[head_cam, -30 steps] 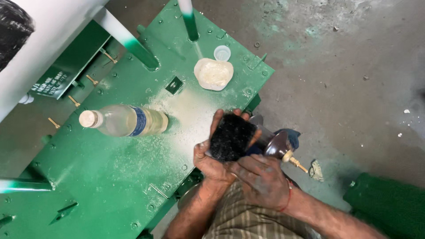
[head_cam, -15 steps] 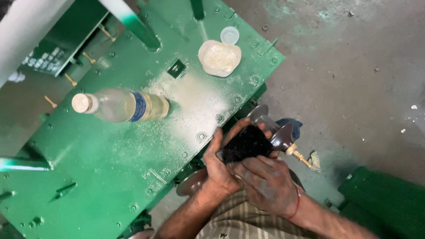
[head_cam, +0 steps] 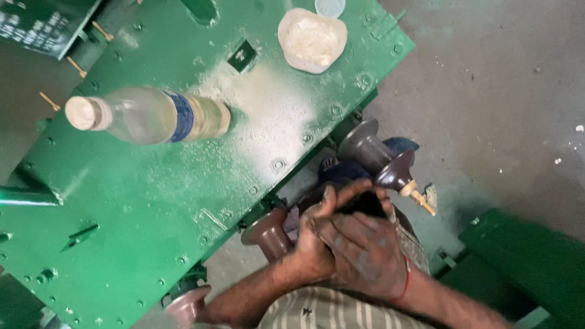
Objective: The person cleans a rectangular metal plate by first wiping it with a cloth, then applying a liquid from a bottle and a white paste from a container. They rub the paste into the plate with the cloth and continue wiping the surface.
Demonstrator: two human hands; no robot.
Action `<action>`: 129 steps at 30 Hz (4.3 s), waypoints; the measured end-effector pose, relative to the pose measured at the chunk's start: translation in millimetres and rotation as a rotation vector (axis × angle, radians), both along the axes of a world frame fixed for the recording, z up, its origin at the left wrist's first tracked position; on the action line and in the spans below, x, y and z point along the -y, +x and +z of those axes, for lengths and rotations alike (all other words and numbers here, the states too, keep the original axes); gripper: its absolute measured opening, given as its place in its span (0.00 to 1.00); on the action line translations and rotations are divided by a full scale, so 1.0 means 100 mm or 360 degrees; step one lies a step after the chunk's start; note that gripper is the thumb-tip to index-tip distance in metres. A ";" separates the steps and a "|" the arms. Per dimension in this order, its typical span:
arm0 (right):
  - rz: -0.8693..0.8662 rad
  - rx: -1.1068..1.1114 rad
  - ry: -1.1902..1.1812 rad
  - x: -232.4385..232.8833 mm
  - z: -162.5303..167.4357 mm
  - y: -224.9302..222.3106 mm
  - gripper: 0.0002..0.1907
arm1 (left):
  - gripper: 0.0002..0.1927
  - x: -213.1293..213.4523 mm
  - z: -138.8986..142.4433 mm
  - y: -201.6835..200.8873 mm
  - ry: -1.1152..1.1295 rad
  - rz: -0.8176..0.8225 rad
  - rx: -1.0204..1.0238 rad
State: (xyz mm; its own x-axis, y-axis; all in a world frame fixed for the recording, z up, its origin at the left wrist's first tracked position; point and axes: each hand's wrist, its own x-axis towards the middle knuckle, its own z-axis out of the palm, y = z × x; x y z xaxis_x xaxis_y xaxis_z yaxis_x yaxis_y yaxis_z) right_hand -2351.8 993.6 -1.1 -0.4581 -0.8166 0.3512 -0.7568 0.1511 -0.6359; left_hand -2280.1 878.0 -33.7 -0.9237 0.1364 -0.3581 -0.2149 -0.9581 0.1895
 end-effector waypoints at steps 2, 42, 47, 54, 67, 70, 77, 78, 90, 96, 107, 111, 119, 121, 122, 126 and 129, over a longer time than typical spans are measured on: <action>-0.0020 -0.0049 -0.0018 -0.02 0.02 0.01 0.22 | 0.39 0.03 -0.01 -0.03 -0.0014 -0.0015 -0.0049; 0.0525 0.0330 0.0177 -0.12 -0.08 -0.01 0.27 | 0.37 0.11 -0.24 0.06 -0.0216 -0.0193 0.0054; 0.0226 0.0200 -0.0008 -0.18 -0.18 0.08 0.24 | 0.36 0.06 -0.30 0.12 0.0078 -0.0218 0.0261; 0.0122 0.0149 -0.0022 -0.19 -0.29 0.10 0.23 | 0.34 0.03 -0.48 0.24 0.0249 -0.0309 0.0223; 0.0198 0.0239 0.0089 -0.22 -0.20 0.12 0.18 | 0.37 0.02 -0.43 0.10 0.0010 -0.0375 0.0306; 0.0277 0.0249 0.0248 -0.21 -0.09 0.08 0.17 | 0.37 0.00 -0.44 0.09 0.0445 -0.0153 0.0122; 0.0095 0.0319 -0.0026 -0.14 -0.21 0.06 0.18 | 0.42 0.08 -0.40 0.08 0.0449 -0.0301 0.0164; 0.0043 0.0252 -0.0115 -0.15 -0.24 0.06 0.18 | 0.44 0.09 -0.41 0.07 0.0277 -0.0329 0.0224; 0.0443 0.0565 0.0053 -0.48 -0.23 0.03 0.15 | 0.60 0.04 -0.42 0.02 0.0340 -0.0168 -0.0020; -0.0344 0.0771 -0.0260 -0.72 -0.21 -0.05 0.09 | 0.64 0.11 -0.29 -0.11 0.0331 0.0022 -0.0275; -0.0474 0.0179 -0.0176 -0.14 -0.28 -0.23 0.13 | 0.55 0.10 -0.16 -0.26 -0.0246 0.0352 -0.0111; -0.0397 0.0171 -0.0193 -0.13 -0.24 -0.32 0.13 | 0.50 0.08 -0.08 -0.35 -0.0319 0.0477 -0.0176; -0.0330 0.0056 -0.0566 0.12 -0.11 -0.31 0.12 | 0.45 0.16 0.11 -0.48 -0.0409 0.0647 -0.0286; -0.0171 0.0117 -0.0625 0.09 -0.08 -0.30 0.14 | 0.48 0.21 0.18 -0.53 -0.0176 0.0579 -0.0065; -0.0134 0.0135 -0.0606 0.04 -0.08 -0.31 0.14 | 0.48 0.18 0.21 -0.53 -0.0186 0.0576 -0.0188; -0.0444 0.0013 -0.0560 -0.07 -0.16 -0.37 0.12 | 0.50 0.14 0.19 -0.61 -0.0337 0.0550 -0.0519; -0.0295 0.0000 -0.0692 -0.05 -0.21 -0.36 0.14 | 0.50 0.13 0.10 -0.64 -0.0418 0.0617 -0.0439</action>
State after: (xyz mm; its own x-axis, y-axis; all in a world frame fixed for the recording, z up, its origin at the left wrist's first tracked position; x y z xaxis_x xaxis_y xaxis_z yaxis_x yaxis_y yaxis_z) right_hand -2387.3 998.8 -21.9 -0.5822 -0.4983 0.6425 -0.7424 0.0036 -0.6699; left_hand -2343.7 864.9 -23.9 -0.9530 -0.2944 -0.0712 0.2364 -0.8701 0.4324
